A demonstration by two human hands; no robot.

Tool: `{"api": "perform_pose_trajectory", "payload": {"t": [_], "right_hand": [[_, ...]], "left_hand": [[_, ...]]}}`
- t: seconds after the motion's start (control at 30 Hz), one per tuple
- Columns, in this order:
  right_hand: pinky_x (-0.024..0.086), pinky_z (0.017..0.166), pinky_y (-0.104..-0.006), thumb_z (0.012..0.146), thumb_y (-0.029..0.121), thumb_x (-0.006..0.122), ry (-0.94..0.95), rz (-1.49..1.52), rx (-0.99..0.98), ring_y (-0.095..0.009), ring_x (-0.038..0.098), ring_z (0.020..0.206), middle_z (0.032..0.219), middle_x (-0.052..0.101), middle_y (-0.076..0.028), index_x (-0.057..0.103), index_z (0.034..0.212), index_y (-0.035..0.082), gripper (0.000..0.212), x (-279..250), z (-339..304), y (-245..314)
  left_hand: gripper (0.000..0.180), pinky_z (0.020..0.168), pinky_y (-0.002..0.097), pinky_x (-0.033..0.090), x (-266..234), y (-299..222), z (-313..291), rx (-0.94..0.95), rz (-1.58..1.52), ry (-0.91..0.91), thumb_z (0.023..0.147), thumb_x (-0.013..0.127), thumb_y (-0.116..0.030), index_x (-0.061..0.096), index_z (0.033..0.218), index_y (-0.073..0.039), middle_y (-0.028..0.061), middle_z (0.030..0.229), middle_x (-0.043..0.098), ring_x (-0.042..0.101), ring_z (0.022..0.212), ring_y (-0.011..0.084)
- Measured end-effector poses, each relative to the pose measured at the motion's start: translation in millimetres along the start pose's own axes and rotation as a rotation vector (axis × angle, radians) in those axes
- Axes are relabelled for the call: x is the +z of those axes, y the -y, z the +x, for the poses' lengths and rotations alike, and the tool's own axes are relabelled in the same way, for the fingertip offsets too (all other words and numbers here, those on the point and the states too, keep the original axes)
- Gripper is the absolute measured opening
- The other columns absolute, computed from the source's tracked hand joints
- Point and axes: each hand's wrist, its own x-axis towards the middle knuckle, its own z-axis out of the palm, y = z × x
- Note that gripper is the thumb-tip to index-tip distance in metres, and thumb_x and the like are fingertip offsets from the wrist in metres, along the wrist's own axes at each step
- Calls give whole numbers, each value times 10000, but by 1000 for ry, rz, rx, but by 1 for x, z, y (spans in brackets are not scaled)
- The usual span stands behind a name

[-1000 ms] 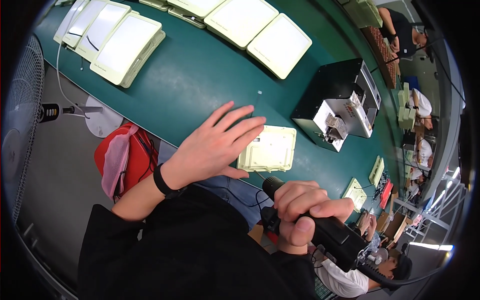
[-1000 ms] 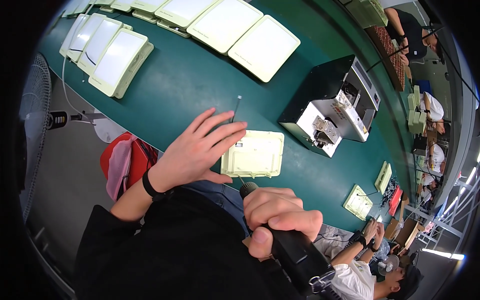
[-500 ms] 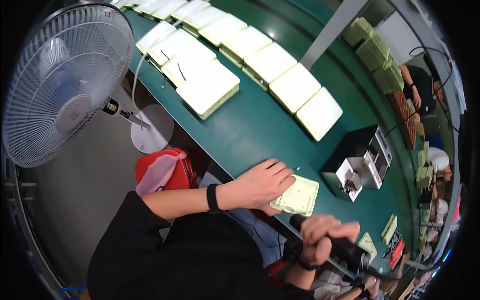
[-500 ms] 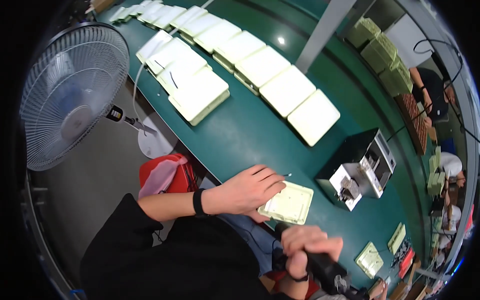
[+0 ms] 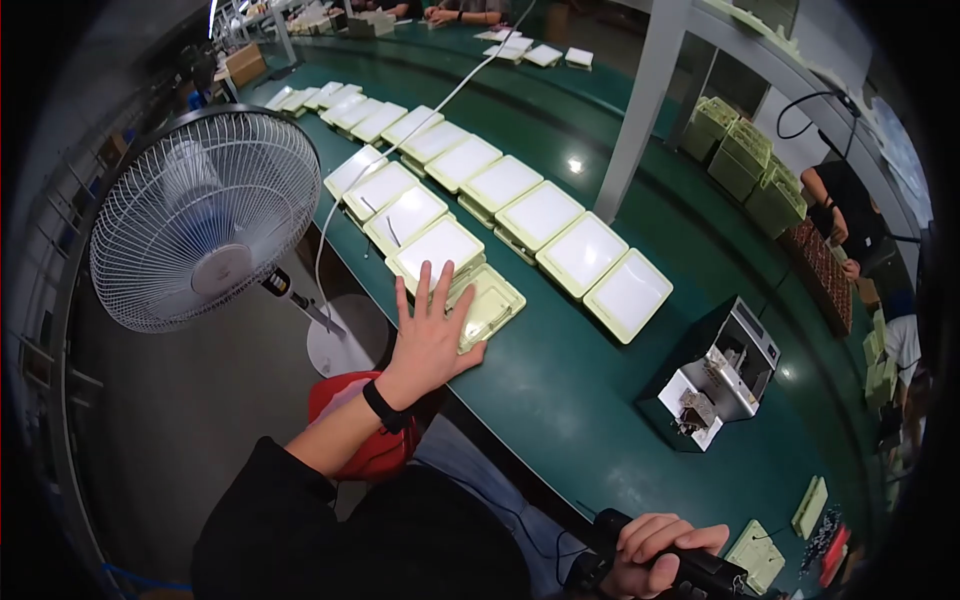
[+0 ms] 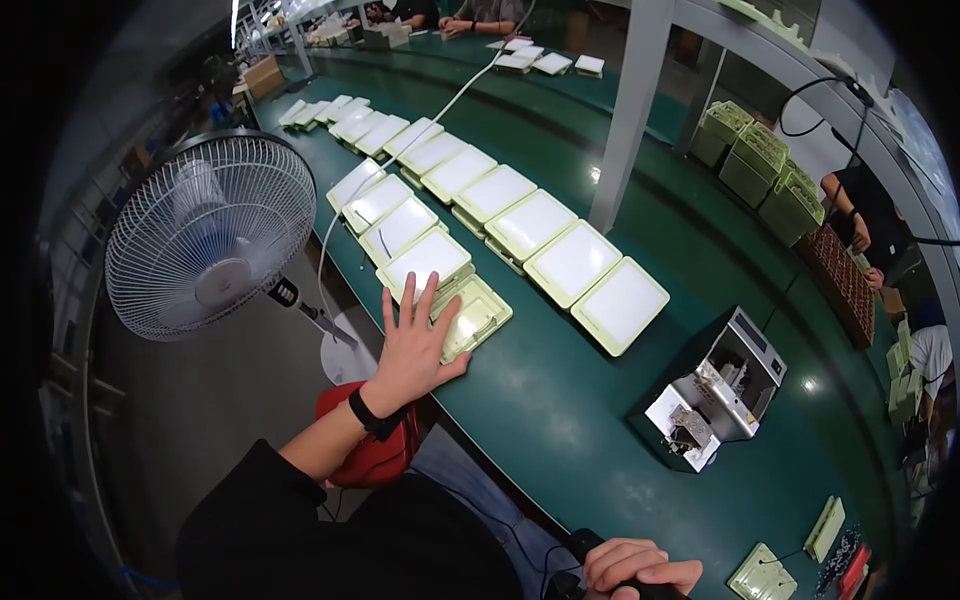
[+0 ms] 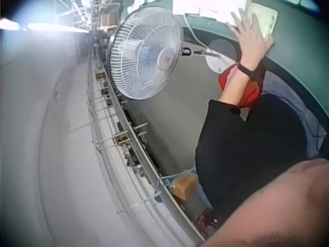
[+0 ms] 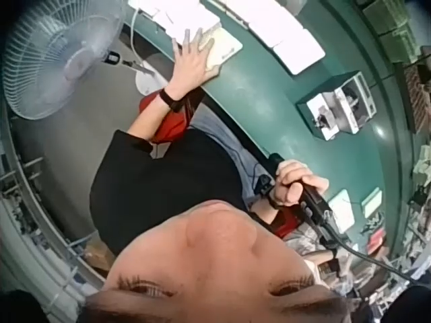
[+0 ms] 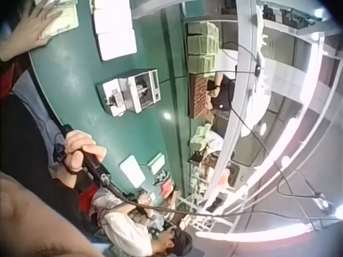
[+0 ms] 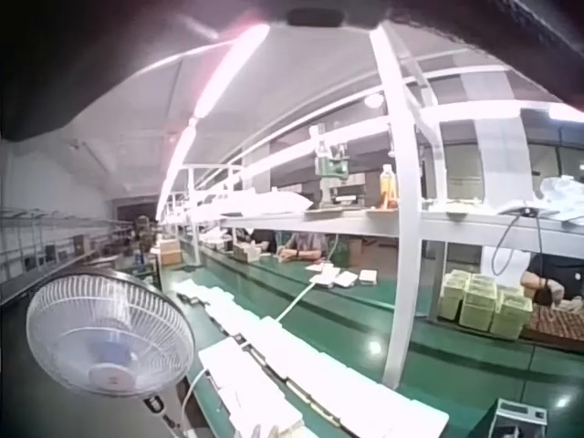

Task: Fasten screws onto electronic components using an electric screwdriver on an assembly line.

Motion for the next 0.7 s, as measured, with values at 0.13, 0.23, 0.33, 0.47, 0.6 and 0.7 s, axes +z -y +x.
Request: {"api": "perform_pose_trajectory", "payload": {"t": [0.13, 0.23, 0.33, 0.47, 0.6, 0.7], "right_hand": [[431, 502, -323, 958, 204, 749, -54, -7, 24, -180, 488, 508, 629, 534, -92, 491, 1117, 79, 328, -13, -10, 7], [429, 502, -322, 954, 212, 755, -104, -4, 35, -176, 482, 507, 632, 535, -92, 493, 1118, 81, 335, -17, -16, 14], [426, 501, -322, 947, 227, 764, -167, -34, 101, -174, 476, 508, 637, 540, -86, 494, 1116, 81, 350, -18, -21, 20], [427, 501, -321, 945, 227, 764, -180, 6, 80, -173, 476, 511, 644, 545, -83, 495, 1115, 81, 350, -21, -23, 19], [432, 502, -322, 949, 210, 754, -226, -44, 29, -175, 477, 510, 648, 548, -85, 492, 1110, 76, 335, -25, -19, 23], [440, 505, -325, 950, 205, 750, -196, -47, -17, -176, 481, 512, 657, 554, -86, 489, 1104, 74, 330, -32, -24, 33]], "left_hand": [[778, 1176, 721, 142, 18, 22, 3, -66, -15, 111, 822, 706, -491, 538, 1390, 14, 268, 1619, 287, 223, 1506, 500], [762, 1180, 711, 153, 29, 48, 11, -70, 40, 82, 847, 675, -501, 537, 1395, 10, 273, 1620, 283, 215, 1509, 501], [747, 1189, 694, 159, 40, 77, 18, -72, 82, 60, 861, 662, -491, 529, 1406, 3, 275, 1619, 283, 220, 1513, 489], [697, 1194, 671, 192, 42, 95, 26, -93, 131, -30, 869, 673, -396, 513, 1425, -7, 278, 1603, 306, 252, 1505, 470], [651, 1174, 634, 271, 10, 34, 28, 13, 0, -52, 828, 699, -240, 517, 1410, -13, 272, 1528, 396, 344, 1452, 447], [627, 1114, 558, 386, -12, -44, 24, 416, -521, 143, 738, 708, -86, 549, 1340, -12, 234, 1378, 528, 478, 1326, 419]]}}
